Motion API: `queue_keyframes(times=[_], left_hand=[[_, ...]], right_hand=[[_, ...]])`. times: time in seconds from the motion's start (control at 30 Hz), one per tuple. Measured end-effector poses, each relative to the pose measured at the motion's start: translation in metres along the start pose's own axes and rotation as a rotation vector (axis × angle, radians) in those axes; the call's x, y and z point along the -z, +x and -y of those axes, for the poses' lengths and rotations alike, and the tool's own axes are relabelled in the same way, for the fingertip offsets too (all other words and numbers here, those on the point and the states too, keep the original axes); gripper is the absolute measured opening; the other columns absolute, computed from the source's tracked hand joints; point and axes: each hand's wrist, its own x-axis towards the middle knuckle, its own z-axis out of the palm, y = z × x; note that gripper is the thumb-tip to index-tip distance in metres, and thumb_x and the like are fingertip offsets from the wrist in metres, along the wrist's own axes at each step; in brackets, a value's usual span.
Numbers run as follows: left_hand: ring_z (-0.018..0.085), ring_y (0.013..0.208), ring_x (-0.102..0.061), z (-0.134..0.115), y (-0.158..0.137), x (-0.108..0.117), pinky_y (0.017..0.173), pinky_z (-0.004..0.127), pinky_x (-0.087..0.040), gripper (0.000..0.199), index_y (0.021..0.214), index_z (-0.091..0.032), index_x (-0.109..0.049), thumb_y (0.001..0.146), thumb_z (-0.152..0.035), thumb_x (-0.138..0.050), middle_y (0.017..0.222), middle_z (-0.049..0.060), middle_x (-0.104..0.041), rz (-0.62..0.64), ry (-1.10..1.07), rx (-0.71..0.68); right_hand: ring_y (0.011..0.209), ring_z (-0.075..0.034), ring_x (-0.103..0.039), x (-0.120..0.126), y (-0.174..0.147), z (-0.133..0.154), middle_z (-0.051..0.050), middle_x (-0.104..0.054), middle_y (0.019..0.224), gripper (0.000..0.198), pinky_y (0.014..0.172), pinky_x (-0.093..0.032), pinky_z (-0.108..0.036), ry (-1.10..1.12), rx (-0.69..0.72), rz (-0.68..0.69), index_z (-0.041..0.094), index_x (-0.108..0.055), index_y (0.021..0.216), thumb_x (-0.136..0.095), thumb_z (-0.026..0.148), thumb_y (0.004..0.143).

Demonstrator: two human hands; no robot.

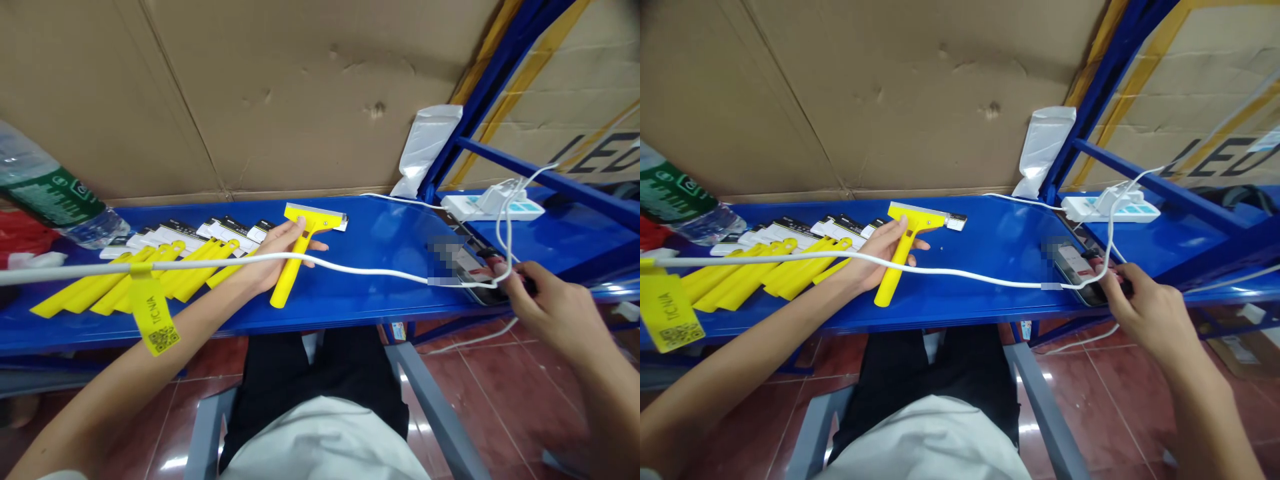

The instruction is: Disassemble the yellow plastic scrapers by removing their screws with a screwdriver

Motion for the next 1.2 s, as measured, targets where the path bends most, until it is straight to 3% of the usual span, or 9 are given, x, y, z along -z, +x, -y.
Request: queue_keyframes(times=[0.17, 0.5, 0.7, 0.83, 1.03, 1.2], left_hand=[[0.023, 0.097, -0.089, 0.003, 0.001, 0.004, 0.057, 0.021, -0.068, 0.023, 0.122, -0.013, -0.076, 0.116, -0.035, -0.078, 0.134, 0.017, -0.084, 0.031, 0.001, -0.021], [0.024, 0.101, -0.09, 0.011, 0.003, 0.009, 0.062, 0.021, -0.071, 0.019, 0.129, -0.011, -0.076, 0.118, -0.025, -0.071, 0.145, 0.022, -0.083, 0.011, 0.032, 0.013], [0.028, 0.112, -0.09, 0.02, 0.008, 0.016, 0.077, 0.025, -0.074, 0.03, 0.127, -0.006, -0.082, 0.121, -0.019, -0.055, 0.14, 0.026, -0.085, 0.059, -0.011, 0.119], [0.03, 0.116, -0.089, 0.025, 0.011, 0.017, 0.083, 0.03, -0.075, 0.032, 0.125, -0.006, -0.082, 0.12, -0.018, -0.054, 0.139, 0.026, -0.085, 0.064, -0.033, 0.154], [0.031, 0.115, -0.089, 0.027, 0.011, 0.017, 0.085, 0.031, -0.075, 0.029, 0.125, -0.005, -0.082, 0.119, -0.017, -0.057, 0.14, 0.027, -0.084, 0.067, -0.025, 0.143], [0.032, 0.117, -0.089, 0.023, 0.009, 0.017, 0.08, 0.032, -0.074, 0.024, 0.128, -0.009, -0.078, 0.12, -0.017, -0.058, 0.142, 0.026, -0.084, 0.078, -0.027, 0.146]], right_hand=[[0.056, -0.031, -0.049, 0.0, 0.009, 0.009, -0.005, -0.047, 0.056, 0.08, 0.069, -0.034, -0.041, -0.036, -0.003, 0.029, 0.033, -0.052, 0.086, -0.027, 0.109, 0.079], [0.061, -0.038, -0.062, -0.002, 0.01, 0.004, -0.01, -0.059, 0.063, 0.085, 0.066, -0.037, -0.041, -0.014, 0.025, -0.085, 0.034, -0.052, 0.086, -0.021, 0.113, 0.078], [0.065, -0.038, -0.063, -0.001, 0.01, 0.005, -0.01, -0.059, 0.066, 0.088, 0.07, -0.037, -0.043, -0.005, 0.017, -0.02, 0.034, -0.051, 0.087, -0.019, 0.116, 0.075], [0.065, -0.038, -0.061, 0.0, 0.008, 0.006, -0.009, -0.055, 0.064, 0.09, 0.071, -0.037, -0.044, -0.003, 0.003, -0.016, 0.035, -0.051, 0.087, -0.018, 0.117, 0.073], [0.062, -0.032, -0.054, 0.001, 0.011, 0.006, -0.01, -0.06, 0.069, 0.091, 0.071, -0.039, -0.044, 0.027, 0.051, -0.004, 0.035, -0.048, 0.085, -0.015, 0.119, 0.075], [0.07, -0.037, -0.065, -0.004, 0.024, 0.004, -0.011, -0.065, 0.068, 0.093, 0.071, -0.044, -0.044, 0.01, 0.092, 0.047, 0.035, -0.049, 0.084, -0.011, 0.119, 0.076]])
